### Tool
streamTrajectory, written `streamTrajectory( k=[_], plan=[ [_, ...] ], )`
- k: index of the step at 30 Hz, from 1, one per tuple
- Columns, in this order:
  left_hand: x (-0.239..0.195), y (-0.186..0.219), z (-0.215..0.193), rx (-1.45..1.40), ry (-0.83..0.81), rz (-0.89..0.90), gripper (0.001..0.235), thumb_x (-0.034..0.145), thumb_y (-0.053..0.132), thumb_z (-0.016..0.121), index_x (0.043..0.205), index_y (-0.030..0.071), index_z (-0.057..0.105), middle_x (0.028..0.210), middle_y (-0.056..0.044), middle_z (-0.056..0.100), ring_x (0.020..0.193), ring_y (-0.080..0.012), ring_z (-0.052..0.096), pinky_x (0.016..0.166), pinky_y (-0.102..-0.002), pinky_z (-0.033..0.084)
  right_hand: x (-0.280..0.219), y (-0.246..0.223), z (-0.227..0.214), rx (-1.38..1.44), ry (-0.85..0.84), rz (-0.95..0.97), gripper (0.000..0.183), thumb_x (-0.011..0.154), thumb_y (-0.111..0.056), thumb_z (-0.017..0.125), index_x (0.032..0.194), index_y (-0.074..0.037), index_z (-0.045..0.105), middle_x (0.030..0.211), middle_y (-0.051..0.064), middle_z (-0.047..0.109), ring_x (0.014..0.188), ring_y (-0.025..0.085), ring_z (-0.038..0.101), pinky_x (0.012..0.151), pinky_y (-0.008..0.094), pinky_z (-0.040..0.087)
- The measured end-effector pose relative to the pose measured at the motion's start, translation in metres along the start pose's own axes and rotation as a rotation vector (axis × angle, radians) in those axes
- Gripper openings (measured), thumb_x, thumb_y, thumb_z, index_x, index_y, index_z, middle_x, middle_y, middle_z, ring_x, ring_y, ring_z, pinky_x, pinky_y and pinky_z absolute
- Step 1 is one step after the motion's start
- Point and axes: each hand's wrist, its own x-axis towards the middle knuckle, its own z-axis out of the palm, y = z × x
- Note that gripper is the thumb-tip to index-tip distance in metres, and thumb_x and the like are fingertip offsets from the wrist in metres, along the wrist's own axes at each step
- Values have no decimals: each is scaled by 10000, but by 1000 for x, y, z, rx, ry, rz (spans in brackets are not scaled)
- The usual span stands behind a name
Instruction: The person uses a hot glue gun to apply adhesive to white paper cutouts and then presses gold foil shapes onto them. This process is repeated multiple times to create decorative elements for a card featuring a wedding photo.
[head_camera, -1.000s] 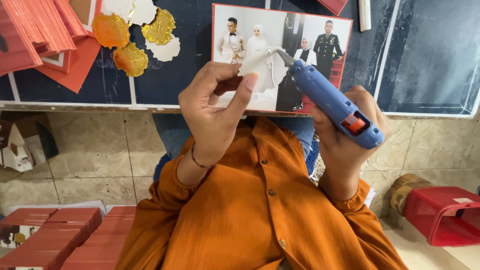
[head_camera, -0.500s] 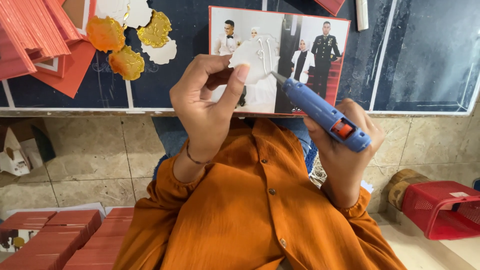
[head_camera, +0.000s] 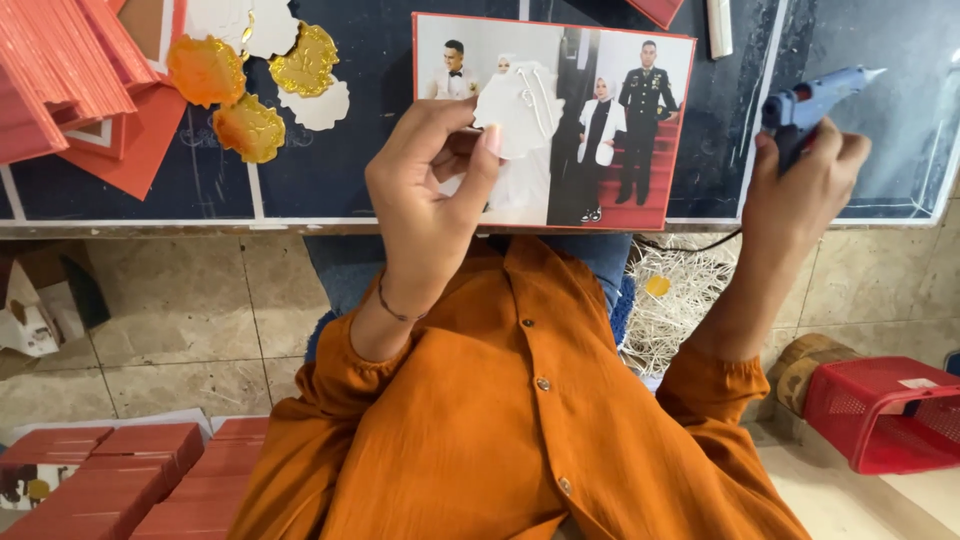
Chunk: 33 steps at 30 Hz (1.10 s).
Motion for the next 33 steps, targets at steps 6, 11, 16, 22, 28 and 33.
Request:
streamTrajectory(
  k=[6,11,16,22,28,33],
  plan=[
    [-5,0,1,-2,33,-107,166,1066,143,717,1158,15,665,1024,-101,752,870,-182,808,821,-259,713,-2,-28,-15,-66,-38,-83,515,986,-97,998,1391,39,710,1338,224,549,1148,439,568,987,551,488],
    [-7,6,3,-47,30,-109,200,1088,189,653,1030,-2,648,885,-81,704,820,-172,781,798,-301,755,-33,-133,-69,293,274,-505,408,1255,-308,683,1343,83,757,1315,228,589,1224,377,620,1008,520,622],
    [-9,13,8,114,44,-11,222,1080,228,660,970,38,692,881,-52,750,825,-167,770,774,-286,632,-65,-226,-84,506,79,-816,331,1079,-285,818,1050,32,727,997,175,644,888,349,572,796,460,469],
    [-10,15,12,151,59,92,191,1092,181,657,1011,22,725,933,-75,776,856,-187,778,784,-297,641,-64,-239,-75,502,182,-818,142,1125,-51,734,1016,37,710,964,161,682,809,334,602,726,416,501],
    [-2,-12,10,295,75,258,168,1093,215,717,1092,52,758,1012,-92,794,764,-142,670,645,-245,565,-49,-205,-70,783,-78,-395,110,1146,23,783,1060,67,731,957,154,743,839,211,673,762,316,554],
    [9,-8,7,352,52,209,228,1055,277,761,1047,52,797,1135,-71,576,1067,-262,583,987,-400,524,-36,-190,-60,1135,-380,30,141,1116,-120,792,1073,-1,730,850,76,705,707,84,601,653,180,499]
  ],
)
